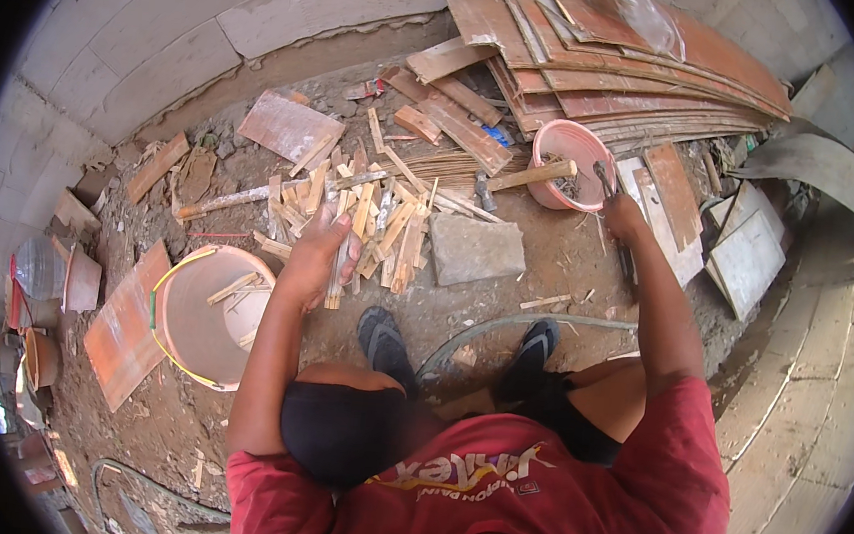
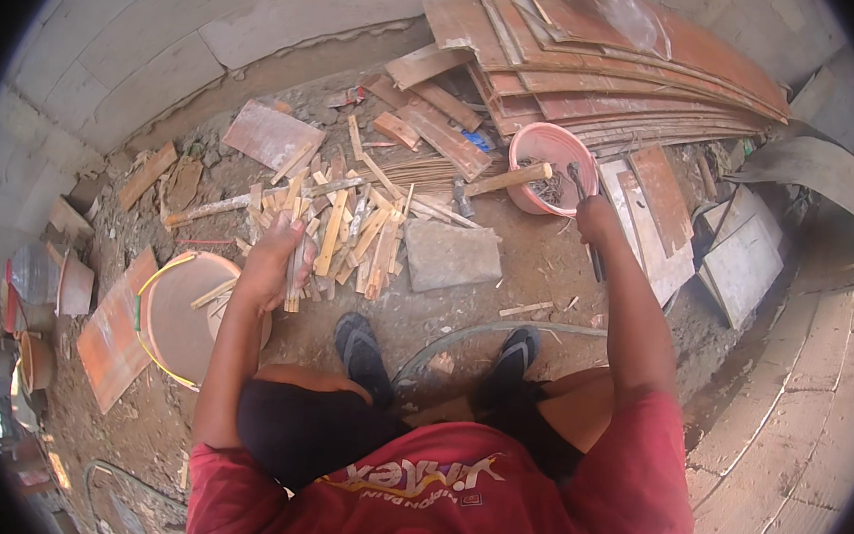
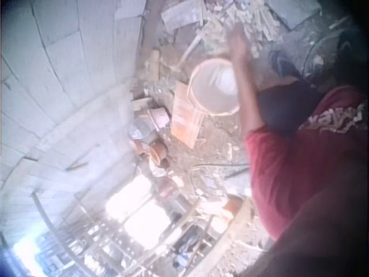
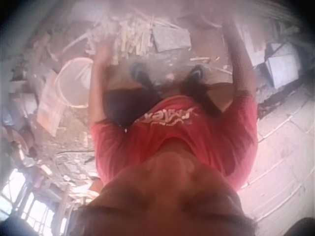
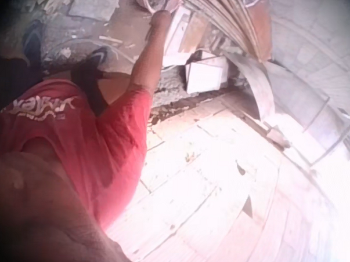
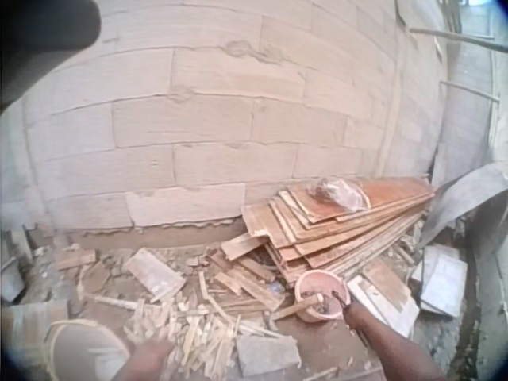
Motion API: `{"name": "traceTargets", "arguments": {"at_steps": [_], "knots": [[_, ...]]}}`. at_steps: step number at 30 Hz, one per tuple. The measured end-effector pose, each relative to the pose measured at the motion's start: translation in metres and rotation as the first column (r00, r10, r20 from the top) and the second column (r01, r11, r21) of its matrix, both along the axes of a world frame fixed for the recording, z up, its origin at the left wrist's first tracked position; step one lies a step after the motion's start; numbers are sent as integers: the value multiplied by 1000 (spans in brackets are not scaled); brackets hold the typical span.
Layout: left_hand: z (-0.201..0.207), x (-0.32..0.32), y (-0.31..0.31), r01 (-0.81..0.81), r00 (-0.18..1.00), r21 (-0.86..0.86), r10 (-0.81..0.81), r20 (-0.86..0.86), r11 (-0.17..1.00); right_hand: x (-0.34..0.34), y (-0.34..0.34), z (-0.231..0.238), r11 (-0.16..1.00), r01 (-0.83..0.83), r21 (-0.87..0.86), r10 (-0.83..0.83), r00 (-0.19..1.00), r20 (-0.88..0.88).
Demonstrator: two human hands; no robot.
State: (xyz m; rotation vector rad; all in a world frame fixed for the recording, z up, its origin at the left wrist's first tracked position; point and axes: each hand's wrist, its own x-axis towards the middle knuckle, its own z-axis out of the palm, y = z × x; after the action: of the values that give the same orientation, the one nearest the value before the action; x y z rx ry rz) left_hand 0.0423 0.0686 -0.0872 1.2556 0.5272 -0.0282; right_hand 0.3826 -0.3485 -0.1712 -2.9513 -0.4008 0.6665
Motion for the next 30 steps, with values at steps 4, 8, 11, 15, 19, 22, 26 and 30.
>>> {"name": "traceTargets", "arguments": {"at_steps": [4, 8, 11, 15, 19, 22, 26, 30], "knots": [[-11, 2, -1, -30, 999, 35, 32, -33, 999, 44, 16, 0, 976, -42, -216, 27, 997, -73], [-17, -6, 6, -133, 991, 74, 134, -18, 988, 56, 38, -1, 947, 5, -321, 38, 991, 128], [-24, 1, 5, -178, 984, 106, 173, 49, 978, 76, 10, -10, 911, -26, -411, 84, 989, 125], [-18, 8, 4, -164, 984, 113, 155, 91, 980, 54, 7, -8, 992, -106, 72, 83, 959, 273], [-4, -3, 2, -189, 978, 137, 174, 116, 972, -100, 111, 99, 818, 167, 550, 207, 807, -552], [1, -2, -2, -108, 988, 185, 84, 132, 977, -177, 142, 119, 789, 164, 592, 436, 530, -728], [10, -7, -9, -73, 983, 170, 42, 179, 983, -220, 172, 127, 757, 249, 604, 520, 328, -788], [10, -15, -7, -42, 978, 153, 9, 209, 987, -227, 187, 145, 738, 260, 623, 572, 249, -782]]}}
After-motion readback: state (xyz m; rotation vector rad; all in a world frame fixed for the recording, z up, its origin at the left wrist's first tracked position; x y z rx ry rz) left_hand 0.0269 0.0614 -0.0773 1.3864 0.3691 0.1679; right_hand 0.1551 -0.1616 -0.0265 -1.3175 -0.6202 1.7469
